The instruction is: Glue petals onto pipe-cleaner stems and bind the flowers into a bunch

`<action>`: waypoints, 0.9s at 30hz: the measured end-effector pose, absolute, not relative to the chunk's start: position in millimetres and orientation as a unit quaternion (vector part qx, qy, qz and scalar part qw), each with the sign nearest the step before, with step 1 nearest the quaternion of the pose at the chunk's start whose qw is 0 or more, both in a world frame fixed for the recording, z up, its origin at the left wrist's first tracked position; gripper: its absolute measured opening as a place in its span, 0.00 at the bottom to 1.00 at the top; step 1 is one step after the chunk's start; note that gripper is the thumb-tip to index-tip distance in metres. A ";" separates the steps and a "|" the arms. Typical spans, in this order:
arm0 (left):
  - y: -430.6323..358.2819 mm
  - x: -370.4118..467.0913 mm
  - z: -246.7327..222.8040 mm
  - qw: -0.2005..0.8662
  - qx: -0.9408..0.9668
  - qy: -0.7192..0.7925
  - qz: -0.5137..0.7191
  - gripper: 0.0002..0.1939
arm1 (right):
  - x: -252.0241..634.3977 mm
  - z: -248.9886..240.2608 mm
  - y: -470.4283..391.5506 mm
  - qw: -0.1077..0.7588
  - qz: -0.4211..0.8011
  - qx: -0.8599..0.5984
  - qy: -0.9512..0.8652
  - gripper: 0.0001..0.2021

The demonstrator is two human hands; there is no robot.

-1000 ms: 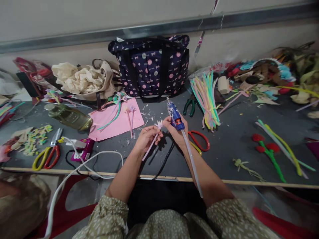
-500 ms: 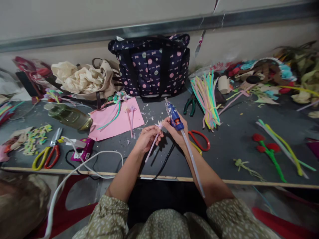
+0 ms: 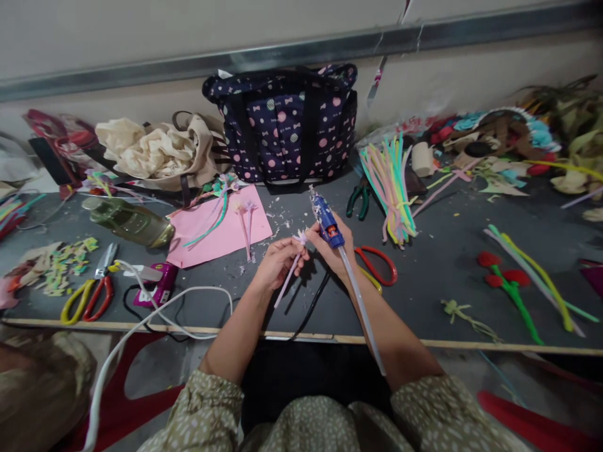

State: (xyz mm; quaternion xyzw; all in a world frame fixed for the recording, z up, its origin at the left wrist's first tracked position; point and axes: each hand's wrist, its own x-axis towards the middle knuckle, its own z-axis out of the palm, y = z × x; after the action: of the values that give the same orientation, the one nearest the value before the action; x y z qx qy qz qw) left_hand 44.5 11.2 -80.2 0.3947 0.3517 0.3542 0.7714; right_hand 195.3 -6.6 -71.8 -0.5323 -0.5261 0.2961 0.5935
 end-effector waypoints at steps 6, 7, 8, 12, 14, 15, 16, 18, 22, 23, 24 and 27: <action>11.7 44.7 -80.1 0.767 0.394 0.363 0.353 0.10 | 193.7 -67.8 -7.5 0.589 0.303 -0.546 -0.513 0.09; 11.8 44.6 -80.3 0.764 0.395 0.366 0.355 0.11 | 193.2 -67.7 -7.2 0.594 0.303 -0.543 -0.511 0.09; 11.9 44.5 -80.6 0.761 0.397 0.370 0.357 0.11 | 192.7 -67.9 -6.8 0.604 0.302 -0.540 -0.503 0.09; 12.0 43.3 -81.8 0.743 0.395 0.391 0.374 0.14 | 192.3 -71.7 -4.7 0.655 0.319 -0.534 -0.429 0.13; 12.5 42.2 -82.7 0.735 0.387 0.396 0.391 0.15 | 193.2 -74.9 -3.4 0.667 0.339 -0.536 -0.391 0.15; 12.9 41.6 -83.1 0.731 0.383 0.396 0.402 0.16 | 193.6 -76.5 -2.6 0.670 0.350 -0.535 -0.378 0.15; 13.4 40.9 -83.5 0.727 0.380 0.395 0.413 0.16 | 193.9 -77.9 -1.9 0.673 0.358 -0.531 -0.368 0.16; 14.7 39.5 -84.2 0.723 0.375 0.386 0.433 0.15 | 193.7 -79.3 -0.8 0.683 0.365 -0.523 -0.357 0.16; 17.1 38.3 -85.3 0.730 0.360 0.359 0.457 0.13 | 191.3 -76.6 -2.7 0.674 0.368 -0.521 -0.372 0.16; 17.5 38.4 -85.6 0.731 0.358 0.353 0.461 0.13 | 190.5 -75.6 -3.8 0.667 0.373 -0.521 -0.381 0.15; 17.9 38.7 -85.7 0.730 0.357 0.347 0.468 0.13 | 189.7 -74.9 -5.0 0.662 0.375 -0.520 -0.388 0.15; 18.7 40.3 -85.9 0.716 0.352 0.335 0.501 0.15 | 185.8 -75.6 -7.8 0.658 0.379 -0.521 -0.390 0.14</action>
State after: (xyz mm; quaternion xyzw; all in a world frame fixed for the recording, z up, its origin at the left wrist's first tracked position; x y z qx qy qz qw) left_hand 40.3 18.7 -85.9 0.3520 0.3355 0.5010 0.7159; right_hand 185.8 -7.8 -75.6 -0.5214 -0.3897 0.3789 0.6578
